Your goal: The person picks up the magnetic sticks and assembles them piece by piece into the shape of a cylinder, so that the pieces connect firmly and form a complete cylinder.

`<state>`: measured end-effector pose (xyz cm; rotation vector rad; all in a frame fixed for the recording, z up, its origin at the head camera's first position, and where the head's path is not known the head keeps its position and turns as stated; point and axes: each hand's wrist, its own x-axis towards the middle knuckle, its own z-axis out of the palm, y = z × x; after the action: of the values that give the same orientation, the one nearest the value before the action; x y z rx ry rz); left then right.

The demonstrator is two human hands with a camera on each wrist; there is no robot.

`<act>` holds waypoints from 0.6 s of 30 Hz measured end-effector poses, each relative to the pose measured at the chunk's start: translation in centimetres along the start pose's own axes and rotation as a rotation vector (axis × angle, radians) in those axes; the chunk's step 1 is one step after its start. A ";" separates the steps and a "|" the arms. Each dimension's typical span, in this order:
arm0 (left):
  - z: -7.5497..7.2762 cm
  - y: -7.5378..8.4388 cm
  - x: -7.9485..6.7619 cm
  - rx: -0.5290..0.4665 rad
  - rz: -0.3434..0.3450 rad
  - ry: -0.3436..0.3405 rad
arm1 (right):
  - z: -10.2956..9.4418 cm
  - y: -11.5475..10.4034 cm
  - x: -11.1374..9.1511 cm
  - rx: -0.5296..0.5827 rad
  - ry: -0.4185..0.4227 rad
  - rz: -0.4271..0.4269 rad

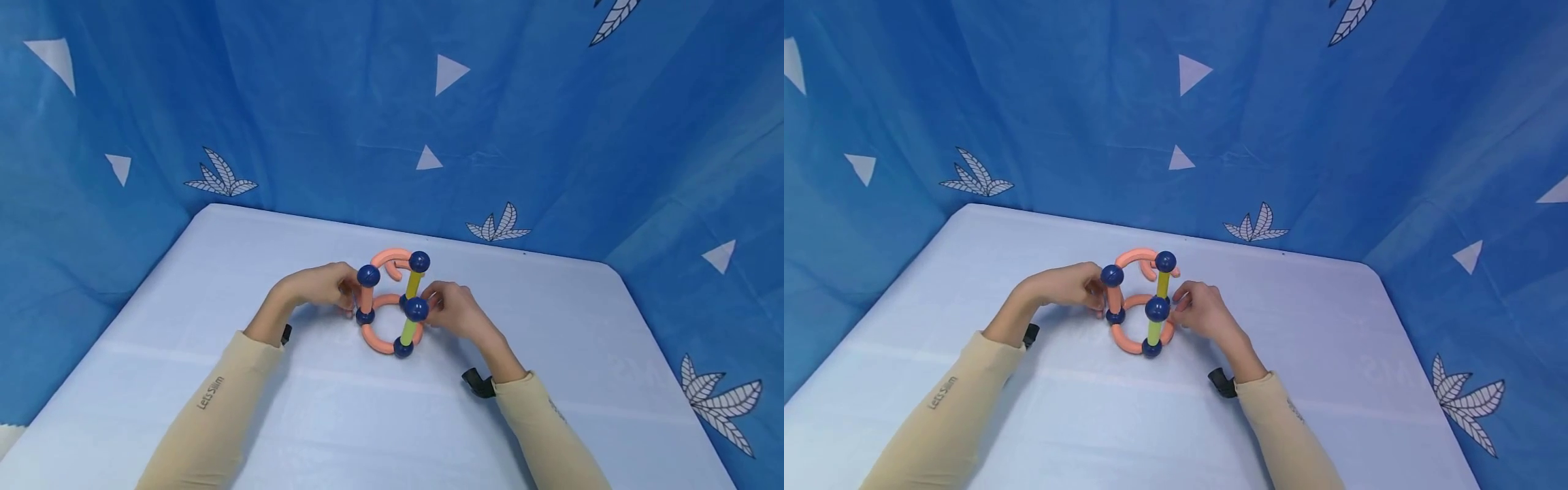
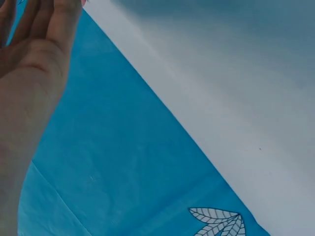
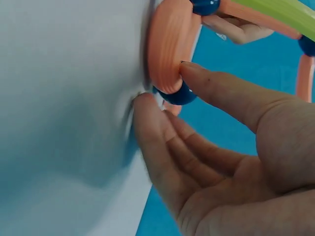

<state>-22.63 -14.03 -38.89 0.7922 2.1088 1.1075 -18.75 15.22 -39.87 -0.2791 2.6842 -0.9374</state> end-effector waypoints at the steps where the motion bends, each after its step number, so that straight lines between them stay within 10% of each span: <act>1: -0.1 -0.1 -0.1 -0.016 -0.003 -0.015 | 0.2 -0.1 0.1 -0.004 -0.005 -0.007; 11: -0.3 -0.2 -0.2 -0.089 -0.043 -0.111 | 0.2 -0.2 0.6 0.004 0.057 -0.024; 18: 1.5 0.3 1.3 0.052 -0.076 0.118 | -0.9 -0.3 4.5 0.053 0.285 -0.037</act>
<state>-22.30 -12.22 -39.66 0.6798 2.2544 1.0874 -23.21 14.28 -39.92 -0.1978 2.9124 -1.1337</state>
